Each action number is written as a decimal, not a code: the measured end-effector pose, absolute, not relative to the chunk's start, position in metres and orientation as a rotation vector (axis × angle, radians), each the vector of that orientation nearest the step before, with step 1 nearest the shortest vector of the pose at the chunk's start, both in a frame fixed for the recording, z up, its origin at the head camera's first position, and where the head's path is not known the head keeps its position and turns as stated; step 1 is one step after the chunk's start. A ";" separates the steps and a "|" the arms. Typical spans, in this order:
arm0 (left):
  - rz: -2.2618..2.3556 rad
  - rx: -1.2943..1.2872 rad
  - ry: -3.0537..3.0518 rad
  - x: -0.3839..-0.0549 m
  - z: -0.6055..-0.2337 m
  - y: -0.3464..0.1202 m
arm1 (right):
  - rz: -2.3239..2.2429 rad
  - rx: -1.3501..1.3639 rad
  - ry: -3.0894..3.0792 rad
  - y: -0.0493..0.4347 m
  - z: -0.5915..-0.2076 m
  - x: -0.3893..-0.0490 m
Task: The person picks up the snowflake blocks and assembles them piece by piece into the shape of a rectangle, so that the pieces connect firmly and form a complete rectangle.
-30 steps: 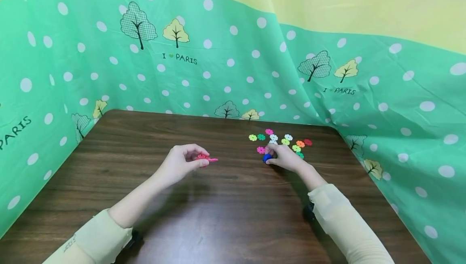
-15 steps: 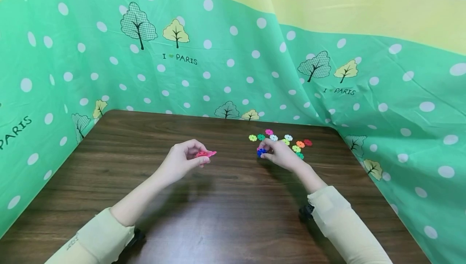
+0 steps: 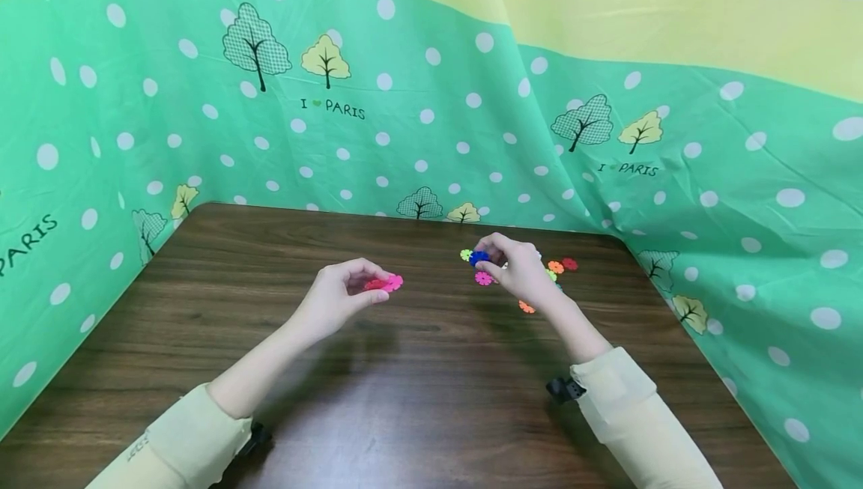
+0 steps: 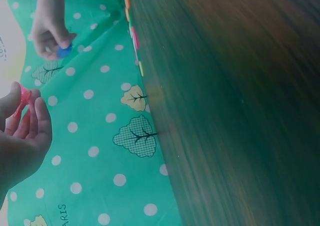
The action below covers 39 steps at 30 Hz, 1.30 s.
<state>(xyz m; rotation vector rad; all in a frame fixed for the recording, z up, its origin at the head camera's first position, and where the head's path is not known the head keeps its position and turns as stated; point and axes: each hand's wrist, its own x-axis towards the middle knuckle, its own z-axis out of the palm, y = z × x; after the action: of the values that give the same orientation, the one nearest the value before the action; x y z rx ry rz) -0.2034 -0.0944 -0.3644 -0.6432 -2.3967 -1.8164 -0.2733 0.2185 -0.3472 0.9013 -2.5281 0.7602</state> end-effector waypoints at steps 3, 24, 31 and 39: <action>-1.824 -0.666 -2.376 -0.201 -0.363 -0.093 | 0.813 0.893 -2.459 0.212 -0.341 -0.266; -1.586 -0.825 -2.287 -0.198 -0.348 -0.083 | 1.201 0.947 -2.250 0.163 -0.320 -0.214; -1.528 -0.831 -2.307 -0.193 -0.346 -0.080 | 1.221 1.055 -2.250 0.153 -0.321 -0.209; -1.555 -0.908 -2.286 -0.191 -0.347 -0.079 | 1.157 1.135 -2.238 0.146 -0.325 -0.208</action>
<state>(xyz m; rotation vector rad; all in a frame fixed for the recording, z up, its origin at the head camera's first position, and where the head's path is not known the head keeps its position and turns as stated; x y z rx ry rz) -0.1908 -0.0791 -0.3474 -0.9075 -2.2862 -1.5552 -0.2082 0.1463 -0.3251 1.1354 -2.2379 1.1573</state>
